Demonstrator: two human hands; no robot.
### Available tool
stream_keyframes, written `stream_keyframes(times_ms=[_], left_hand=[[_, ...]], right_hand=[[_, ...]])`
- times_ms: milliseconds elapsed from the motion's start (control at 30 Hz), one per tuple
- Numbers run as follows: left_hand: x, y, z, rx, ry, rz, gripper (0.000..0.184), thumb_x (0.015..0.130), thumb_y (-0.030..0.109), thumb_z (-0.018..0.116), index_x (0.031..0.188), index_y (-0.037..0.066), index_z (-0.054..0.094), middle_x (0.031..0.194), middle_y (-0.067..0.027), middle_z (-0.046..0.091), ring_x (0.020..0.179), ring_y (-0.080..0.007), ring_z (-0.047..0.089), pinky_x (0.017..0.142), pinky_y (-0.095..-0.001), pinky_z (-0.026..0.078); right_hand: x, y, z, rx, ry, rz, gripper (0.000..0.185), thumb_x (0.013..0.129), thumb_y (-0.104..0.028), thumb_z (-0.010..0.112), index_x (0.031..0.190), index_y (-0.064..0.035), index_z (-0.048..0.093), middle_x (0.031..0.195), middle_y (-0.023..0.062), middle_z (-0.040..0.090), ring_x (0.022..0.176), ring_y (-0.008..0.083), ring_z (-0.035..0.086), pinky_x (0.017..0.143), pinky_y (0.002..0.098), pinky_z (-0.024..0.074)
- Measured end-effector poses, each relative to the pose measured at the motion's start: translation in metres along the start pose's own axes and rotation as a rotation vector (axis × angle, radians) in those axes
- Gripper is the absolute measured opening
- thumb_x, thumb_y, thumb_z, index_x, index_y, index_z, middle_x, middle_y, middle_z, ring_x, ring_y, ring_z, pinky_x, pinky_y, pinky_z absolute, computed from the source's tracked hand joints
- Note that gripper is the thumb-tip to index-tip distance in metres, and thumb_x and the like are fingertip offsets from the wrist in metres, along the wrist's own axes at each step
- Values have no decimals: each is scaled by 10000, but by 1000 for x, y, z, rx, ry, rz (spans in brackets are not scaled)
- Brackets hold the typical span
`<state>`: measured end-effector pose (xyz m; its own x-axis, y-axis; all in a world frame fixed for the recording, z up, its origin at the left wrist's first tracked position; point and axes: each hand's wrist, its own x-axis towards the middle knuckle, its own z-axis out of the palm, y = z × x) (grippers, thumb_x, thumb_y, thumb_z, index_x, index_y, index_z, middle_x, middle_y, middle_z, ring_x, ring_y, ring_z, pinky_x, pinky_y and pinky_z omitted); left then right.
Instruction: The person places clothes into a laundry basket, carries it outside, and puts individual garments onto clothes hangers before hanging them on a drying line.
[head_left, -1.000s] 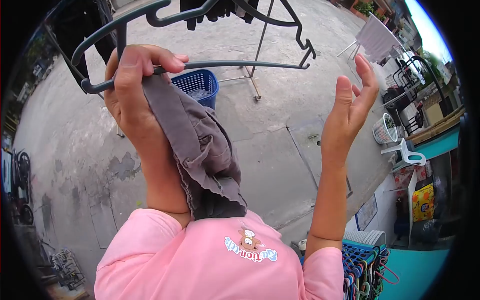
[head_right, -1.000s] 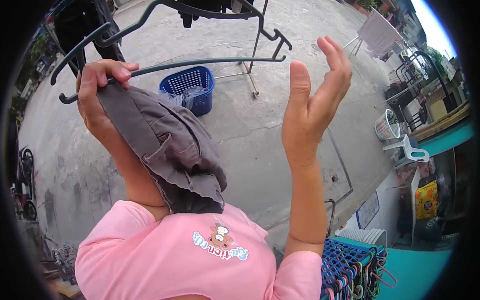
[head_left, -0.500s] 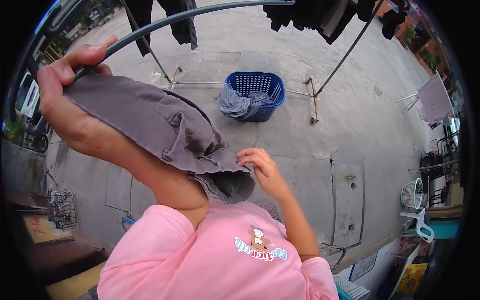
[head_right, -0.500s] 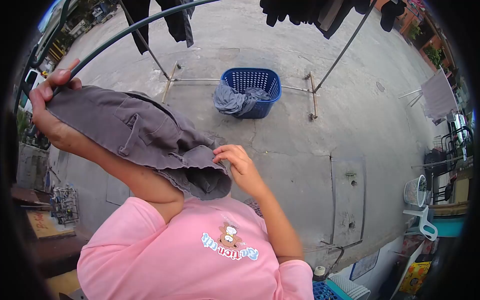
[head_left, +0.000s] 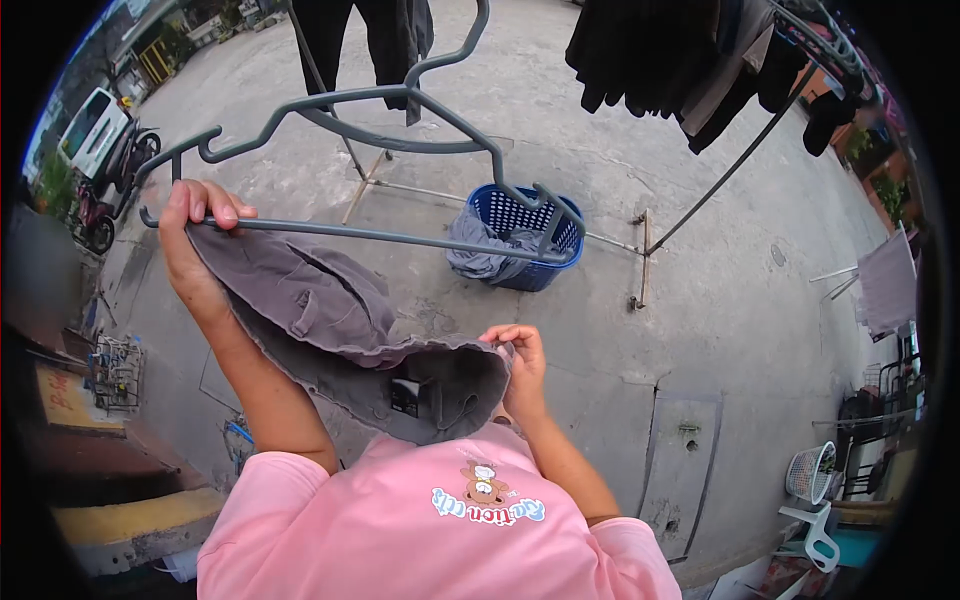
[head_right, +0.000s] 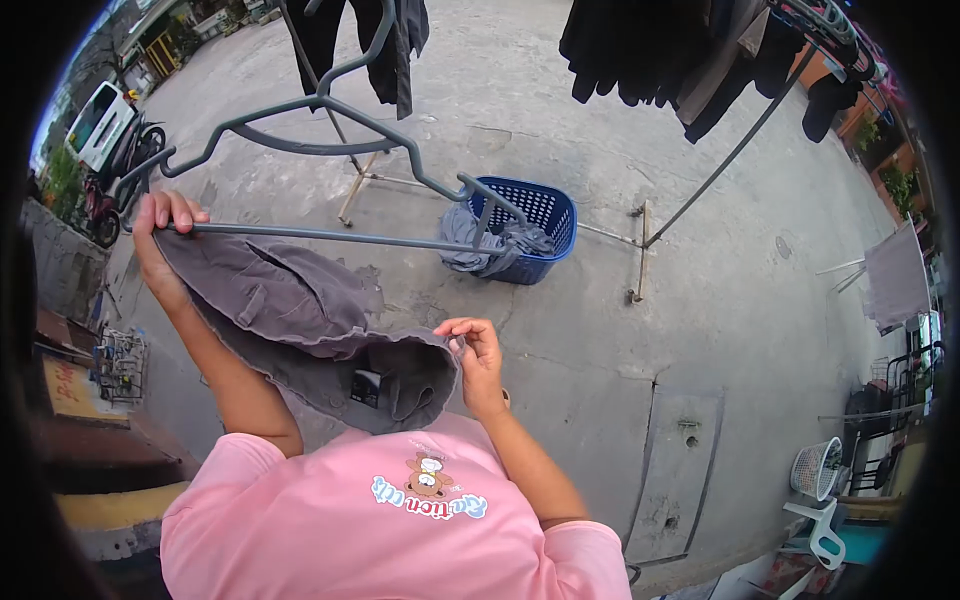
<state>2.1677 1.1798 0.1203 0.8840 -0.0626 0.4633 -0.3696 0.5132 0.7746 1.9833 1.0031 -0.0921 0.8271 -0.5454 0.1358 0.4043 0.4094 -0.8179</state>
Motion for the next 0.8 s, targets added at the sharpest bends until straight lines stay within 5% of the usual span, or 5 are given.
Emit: stream_keyframes(times_ms=[400,800], left_hand=[[-16,-53,-23,-27,149,-227,265,871,264,489,681,115,380,566,-20,414,517,-103,424,539,-246,430],[-23,-61,26,74,136,-117,280,874,281,475,682,108,367,555,-30,415,512,-123,437,523,-239,418]], right_hand=[[76,-37,-43,21,80,9,75,874,-70,512,941,-37,505,873,83,596,839,119,564,775,218,422],[85,-64,-64,-363,-8,36,85,806,22,510,862,-29,549,859,74,602,797,136,560,748,250,430]])
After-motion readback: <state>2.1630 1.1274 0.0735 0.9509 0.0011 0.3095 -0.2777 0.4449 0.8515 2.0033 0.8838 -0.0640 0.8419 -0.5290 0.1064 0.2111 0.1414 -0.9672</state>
